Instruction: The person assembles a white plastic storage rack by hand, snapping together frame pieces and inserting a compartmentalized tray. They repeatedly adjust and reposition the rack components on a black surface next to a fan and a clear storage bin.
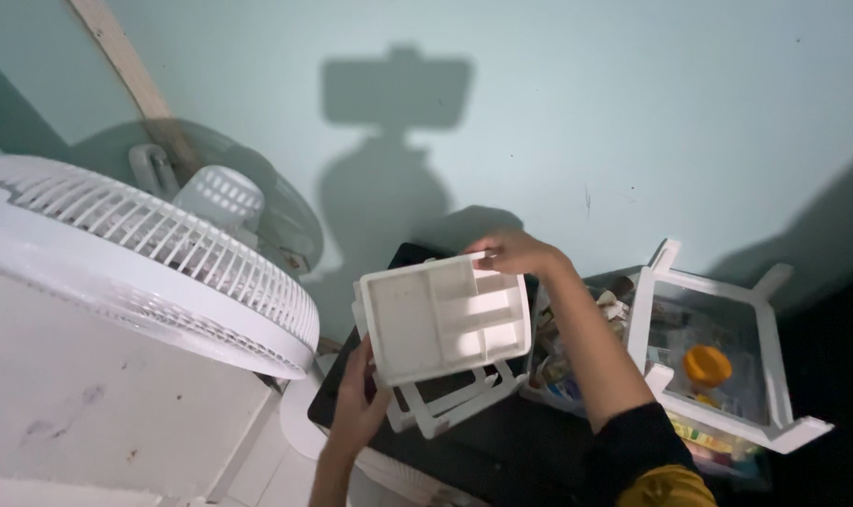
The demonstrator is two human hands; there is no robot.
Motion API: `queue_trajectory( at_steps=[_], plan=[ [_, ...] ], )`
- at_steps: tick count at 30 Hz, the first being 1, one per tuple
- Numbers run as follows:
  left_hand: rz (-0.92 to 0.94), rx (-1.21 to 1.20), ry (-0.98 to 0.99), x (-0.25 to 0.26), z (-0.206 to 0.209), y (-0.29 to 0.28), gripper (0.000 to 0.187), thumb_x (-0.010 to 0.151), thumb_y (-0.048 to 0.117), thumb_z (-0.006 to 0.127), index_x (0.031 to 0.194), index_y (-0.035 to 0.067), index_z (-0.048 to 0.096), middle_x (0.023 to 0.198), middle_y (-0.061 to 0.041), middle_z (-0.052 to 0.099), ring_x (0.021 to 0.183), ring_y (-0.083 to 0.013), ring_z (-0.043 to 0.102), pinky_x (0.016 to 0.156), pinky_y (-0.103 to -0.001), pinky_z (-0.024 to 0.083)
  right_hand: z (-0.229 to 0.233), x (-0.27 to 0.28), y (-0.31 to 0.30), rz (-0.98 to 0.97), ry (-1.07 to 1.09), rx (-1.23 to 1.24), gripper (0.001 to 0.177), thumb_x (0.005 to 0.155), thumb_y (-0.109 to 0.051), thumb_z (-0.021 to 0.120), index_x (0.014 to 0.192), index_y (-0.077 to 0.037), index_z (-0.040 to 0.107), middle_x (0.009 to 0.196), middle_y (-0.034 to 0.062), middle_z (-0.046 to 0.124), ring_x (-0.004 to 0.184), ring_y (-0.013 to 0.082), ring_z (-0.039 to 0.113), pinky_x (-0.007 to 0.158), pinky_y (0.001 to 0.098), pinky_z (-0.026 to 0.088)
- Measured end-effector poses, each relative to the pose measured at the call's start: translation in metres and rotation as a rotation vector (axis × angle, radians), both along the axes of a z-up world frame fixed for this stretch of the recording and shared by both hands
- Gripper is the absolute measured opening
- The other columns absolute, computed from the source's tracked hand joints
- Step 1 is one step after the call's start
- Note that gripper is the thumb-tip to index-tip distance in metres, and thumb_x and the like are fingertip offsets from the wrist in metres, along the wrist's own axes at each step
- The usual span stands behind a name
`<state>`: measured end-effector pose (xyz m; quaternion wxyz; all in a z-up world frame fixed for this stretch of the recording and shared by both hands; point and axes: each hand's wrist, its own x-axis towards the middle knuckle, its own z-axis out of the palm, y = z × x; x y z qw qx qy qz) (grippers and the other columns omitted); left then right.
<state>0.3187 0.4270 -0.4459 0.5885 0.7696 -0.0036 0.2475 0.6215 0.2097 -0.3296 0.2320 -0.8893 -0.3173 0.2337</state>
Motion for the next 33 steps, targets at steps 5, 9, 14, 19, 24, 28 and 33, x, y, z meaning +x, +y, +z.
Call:
queue_trajectory(
  at_steps=[5, 9, 14, 19, 24, 28, 33],
  plan=[
    [0.109, -0.179, 0.020, 0.006, -0.022, -0.012, 0.064, 0.096, 0.020, 0.064, 0.150, -0.003, 0.039, 0.141, -0.023, 0.051, 0.128, -0.0339, 0.055, 0.107, -0.043, 0.043, -0.036, 0.018, 0.010, 0.062, 0.071, 0.041, 0.038, 0.089, -0.027, 0.069, 0.125, -0.017, 0.074, 0.129, 0.0078, 0.073, 0.123, 0.0265, 0.065, 0.106, 0.0377, 0.048],
    [0.381, 0.087, 0.108, 0.024, -0.044, -0.012, 0.051, 0.096, 0.018, 0.063, 0.141, -0.003, 0.051, 0.133, -0.022, 0.056, 0.124, -0.0345, 0.054, 0.108, -0.045, 0.041, -0.050, 0.011, 0.018, -0.036, 0.009, 0.100, 0.036, 0.087, -0.025, 0.074, 0.120, -0.011, 0.075, 0.123, 0.0151, 0.076, 0.118, 0.0280, 0.070, 0.105, 0.0347, 0.051],
    [0.367, 0.067, 0.078, 0.024, -0.049, -0.016, 0.057, 0.086, 0.001, 0.052, 0.142, -0.007, 0.046, 0.136, -0.027, 0.051, 0.127, -0.0398, 0.050, 0.112, -0.047, 0.034, -0.040, -0.013, 0.021, -0.009, -0.164, 0.173, 0.036, 0.086, -0.021, 0.073, 0.120, -0.008, 0.074, 0.125, 0.0190, 0.071, 0.119, 0.0322, 0.065, 0.103, 0.0381, 0.051],
    [0.340, -0.133, 0.041, 0.029, -0.039, -0.025, 0.064, 0.082, -0.005, 0.044, 0.146, -0.007, 0.041, 0.139, -0.025, 0.050, 0.129, -0.0364, 0.053, 0.113, -0.042, 0.036, -0.003, -0.055, 0.018, 0.004, -0.565, 0.314, 0.046, 0.081, -0.017, 0.079, 0.124, -0.004, 0.071, 0.123, 0.0303, 0.058, 0.120, 0.0490, 0.052, 0.096, 0.0505, 0.047],
    [0.353, -0.121, 0.089, 0.026, -0.031, -0.027, 0.064, 0.082, -0.006, 0.045, 0.146, -0.007, 0.042, 0.139, -0.024, 0.051, 0.130, -0.0350, 0.053, 0.113, -0.042, 0.036, 0.031, -0.095, 0.027, -0.056, -0.439, 0.293, 0.020, 0.089, -0.018, 0.072, 0.104, -0.005, 0.072, 0.106, 0.0166, 0.066, 0.106, 0.0312, 0.063, 0.093, 0.0407, 0.054],
    [0.301, -0.158, 0.017, 0.024, -0.030, -0.026, 0.055, 0.094, 0.008, 0.052, 0.146, -0.007, 0.041, 0.139, -0.025, 0.050, 0.128, -0.0341, 0.053, 0.110, -0.043, 0.040, 0.007, -0.121, 0.051, 0.017, -0.261, 0.227, 0.019, 0.101, -0.018, 0.059, 0.107, -0.003, 0.069, 0.107, 0.0133, 0.067, 0.105, 0.0283, 0.063, 0.096, 0.0378, 0.052],
    [0.329, -0.032, -0.034, 0.029, -0.035, -0.027, 0.052, 0.107, 0.028, 0.047, 0.147, -0.005, 0.046, 0.142, -0.024, 0.053, 0.130, -0.0355, 0.054, 0.110, -0.045, 0.040, -0.072, -0.142, 0.087, 0.253, -0.678, 0.403, 0.038, 0.087, 0.000, 0.055, 0.123, -0.002, 0.067, 0.132, 0.0205, 0.064, 0.135, 0.0378, 0.052, 0.118, 0.0478, 0.037]
  ],
)
